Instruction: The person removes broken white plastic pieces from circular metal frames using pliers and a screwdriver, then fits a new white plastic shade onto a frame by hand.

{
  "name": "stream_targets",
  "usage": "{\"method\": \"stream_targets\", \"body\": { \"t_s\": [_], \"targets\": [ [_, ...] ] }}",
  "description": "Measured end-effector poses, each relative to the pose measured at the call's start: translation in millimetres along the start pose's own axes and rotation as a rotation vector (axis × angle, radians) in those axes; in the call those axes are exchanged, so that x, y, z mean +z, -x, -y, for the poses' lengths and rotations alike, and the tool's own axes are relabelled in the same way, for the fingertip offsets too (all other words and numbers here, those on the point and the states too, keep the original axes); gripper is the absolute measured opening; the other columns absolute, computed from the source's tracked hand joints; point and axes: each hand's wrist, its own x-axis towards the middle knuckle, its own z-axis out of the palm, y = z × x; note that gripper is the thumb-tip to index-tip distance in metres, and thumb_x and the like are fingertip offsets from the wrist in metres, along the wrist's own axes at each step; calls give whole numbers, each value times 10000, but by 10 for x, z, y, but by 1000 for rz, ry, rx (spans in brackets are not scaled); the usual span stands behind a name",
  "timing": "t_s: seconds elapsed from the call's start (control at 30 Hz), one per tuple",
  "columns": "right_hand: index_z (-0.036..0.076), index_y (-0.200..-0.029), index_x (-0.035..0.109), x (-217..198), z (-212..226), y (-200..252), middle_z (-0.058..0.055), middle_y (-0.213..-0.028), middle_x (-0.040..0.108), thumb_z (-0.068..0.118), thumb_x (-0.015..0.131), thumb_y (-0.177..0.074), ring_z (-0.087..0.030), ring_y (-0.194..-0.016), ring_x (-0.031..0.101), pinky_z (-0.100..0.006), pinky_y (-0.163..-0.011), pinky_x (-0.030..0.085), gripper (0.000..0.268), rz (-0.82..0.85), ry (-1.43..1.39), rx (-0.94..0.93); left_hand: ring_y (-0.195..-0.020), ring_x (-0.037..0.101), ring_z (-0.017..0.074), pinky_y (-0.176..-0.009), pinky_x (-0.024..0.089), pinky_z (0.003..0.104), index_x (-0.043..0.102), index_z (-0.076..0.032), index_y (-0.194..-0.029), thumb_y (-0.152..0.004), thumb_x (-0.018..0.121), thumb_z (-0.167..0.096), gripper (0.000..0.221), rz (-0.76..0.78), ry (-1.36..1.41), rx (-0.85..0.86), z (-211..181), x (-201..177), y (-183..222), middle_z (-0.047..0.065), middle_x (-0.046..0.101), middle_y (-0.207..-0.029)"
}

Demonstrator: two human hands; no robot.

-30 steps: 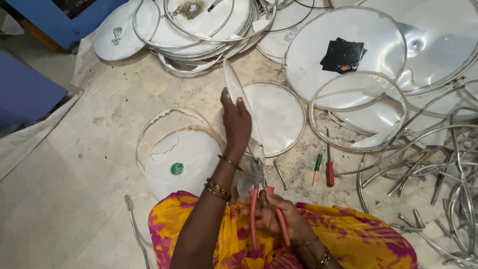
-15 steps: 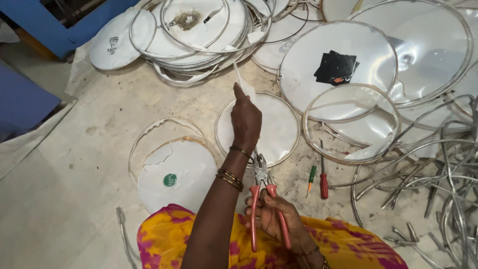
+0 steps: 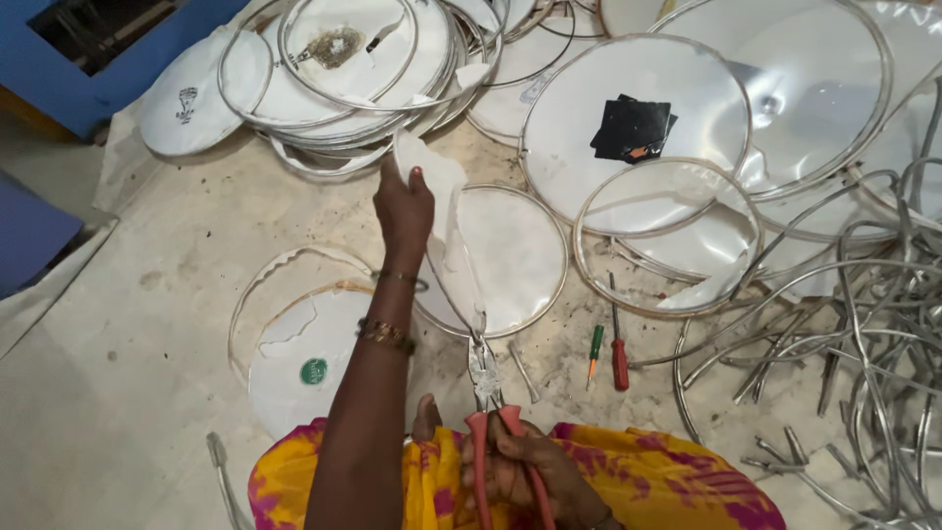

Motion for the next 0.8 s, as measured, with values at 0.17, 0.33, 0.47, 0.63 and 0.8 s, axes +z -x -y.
{"method": "stream_targets", "body": {
  "t_s": [0.17,0.33,0.47,0.63,0.8],
  "targets": [
    [-13,-1356,507,-97,38,-73,-198,-1282,639,154,642,-960,-348,-1087,699,-592,-903,593,451,-48,81,22,-1183,633,273,-1001,486,393,490,34,-1415,-1039,597,-285,505,-19,486,49,246,-64,807,176,656,-1301],
    [5,-1174,558,-31,26,-167,-183,-1490,499,123,698,-970,-350,-1345,579,-539,-1032,578,274,-41,277,6,-840,552,136,-741,492,305,469,2,-1469,-1059,497,-353,543,55,630,-131,502,-168,1094,90,647,-1096],
    [21,-1076,590,97,47,-244,-212,-1589,417,99,721,-932,-390,-1425,501,-510,-1079,549,210,-4,376,30,-836,527,139,-748,490,309,510,13,-1475,-1080,504,-381,558,103,573,-187,553,-263,992,118,621,-1032],
    [19,-1072,598,143,58,-224,-195,-1587,407,54,729,-903,-374,-1448,472,-479,-1103,513,216,21,344,99,-1143,587,173,-983,471,323,456,12,-1483,-1056,514,-404,599,131,655,-123,586,-289,1050,123,640,-1312],
    [20,-972,582,-123,74,-203,-241,-1460,535,-19,727,-855,-334,-1483,490,-392,-1140,515,191,79,306,139,-1159,583,156,-991,461,312,465,22,-1469,-1080,511,-401,576,99,604,-52,547,-334,1038,93,629,-1311]
  ]
}}
